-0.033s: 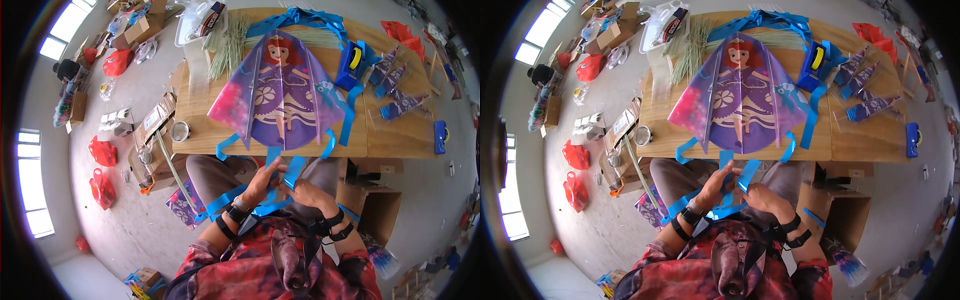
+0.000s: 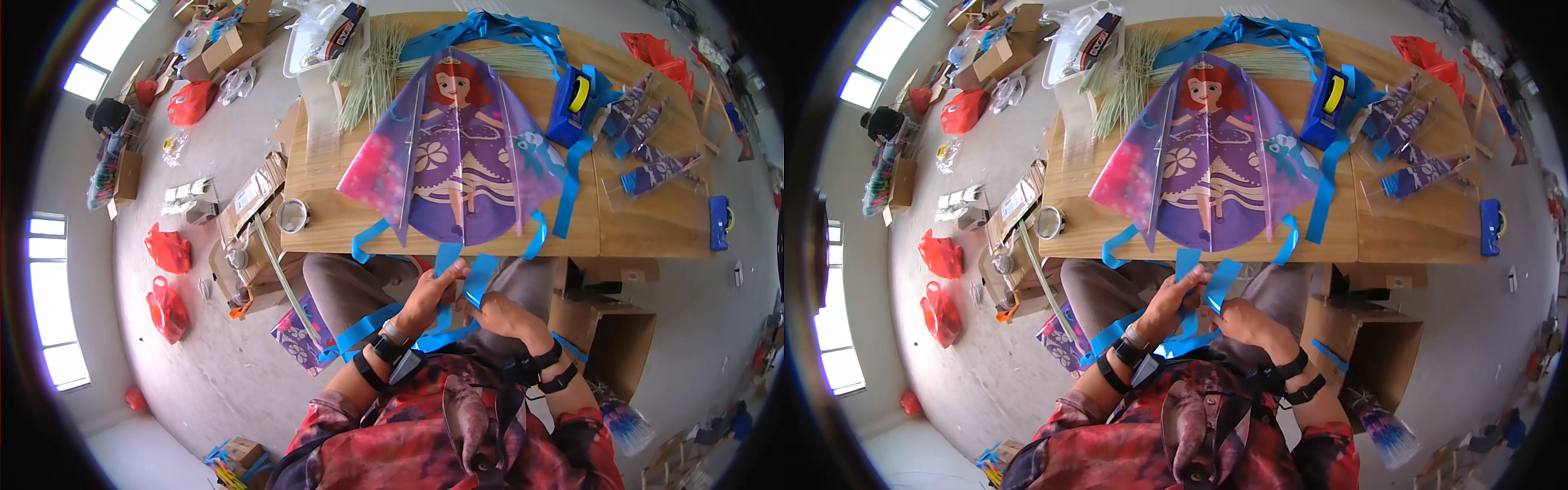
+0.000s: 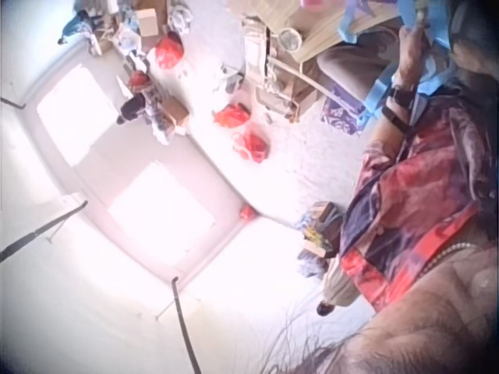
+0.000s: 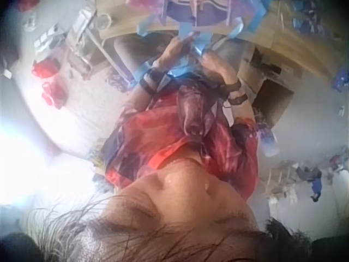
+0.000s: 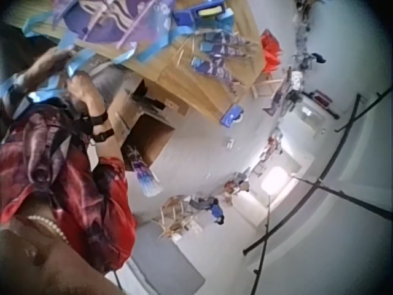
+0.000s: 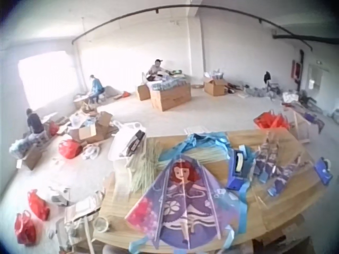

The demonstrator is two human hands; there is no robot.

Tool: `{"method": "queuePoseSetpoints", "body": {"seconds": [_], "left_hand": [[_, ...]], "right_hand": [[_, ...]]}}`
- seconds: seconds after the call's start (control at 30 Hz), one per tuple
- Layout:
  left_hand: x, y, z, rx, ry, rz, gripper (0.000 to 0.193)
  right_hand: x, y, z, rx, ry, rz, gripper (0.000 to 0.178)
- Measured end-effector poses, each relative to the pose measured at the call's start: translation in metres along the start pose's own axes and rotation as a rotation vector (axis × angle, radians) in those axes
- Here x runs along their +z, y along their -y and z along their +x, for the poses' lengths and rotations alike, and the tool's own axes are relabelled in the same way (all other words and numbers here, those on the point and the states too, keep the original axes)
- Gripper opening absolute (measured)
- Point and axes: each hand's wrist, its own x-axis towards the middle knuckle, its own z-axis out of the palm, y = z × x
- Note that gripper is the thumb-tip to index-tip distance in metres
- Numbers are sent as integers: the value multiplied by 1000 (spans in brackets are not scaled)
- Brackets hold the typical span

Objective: Assemble a kite by attaching framing rods and tape.

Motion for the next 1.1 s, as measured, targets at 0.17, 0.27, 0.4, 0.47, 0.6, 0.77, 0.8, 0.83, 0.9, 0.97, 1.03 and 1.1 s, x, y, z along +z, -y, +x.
{"method": "queuePoseSetpoints", "body": {"seconds": [0.17, 0.27, 0.4, 0.47, 0.6, 0.77, 0.8, 0.83, 0.9, 0.97, 1.03, 1.1], "left_hand": [[8, 17, 24, 127, -122, 160, 21], [-3, 32, 38, 179, -238, 118, 20], [0, 38, 53, 253, -382, 112, 19], [-8, 42, 60, 237, -425, 141, 17], [-16, 52, 71, 233, -453, 85, 17], [-7, 53, 76, 199, -549, 131, 13], [-7, 55, 78, 198, -548, 131, 13], [-7, 55, 78, 198, -552, 126, 14], [-7, 57, 78, 197, -556, 120, 14], [-4, 54, 77, 184, -562, 111, 14], [-7, 58, 78, 199, -568, 103, 18], [-12, 61, 79, 216, -575, 95, 22]], "right_hand": [[-5, -43, 9, -13, -56, -90, 33], [-19, -35, 12, 60, -16, -295, 38], [-36, -48, 10, -56, -219, -300, 43], [-49, -35, 15, -56, -346, -218, 39], [-69, -30, 45, -148, -644, -158, 27], [-78, -46, 83, -338, -732, -399, 27], [-78, -49, 86, -337, -733, -399, 27], [-77, -52, 90, -336, -724, -433, 29], [-77, -57, 96, -335, -714, -466, 31], [-76, -61, 99, -331, -723, -554, 35], [-75, -62, 100, -330, -729, -572, 36], [-73, -61, 100, -331, -735, -591, 37]]}}
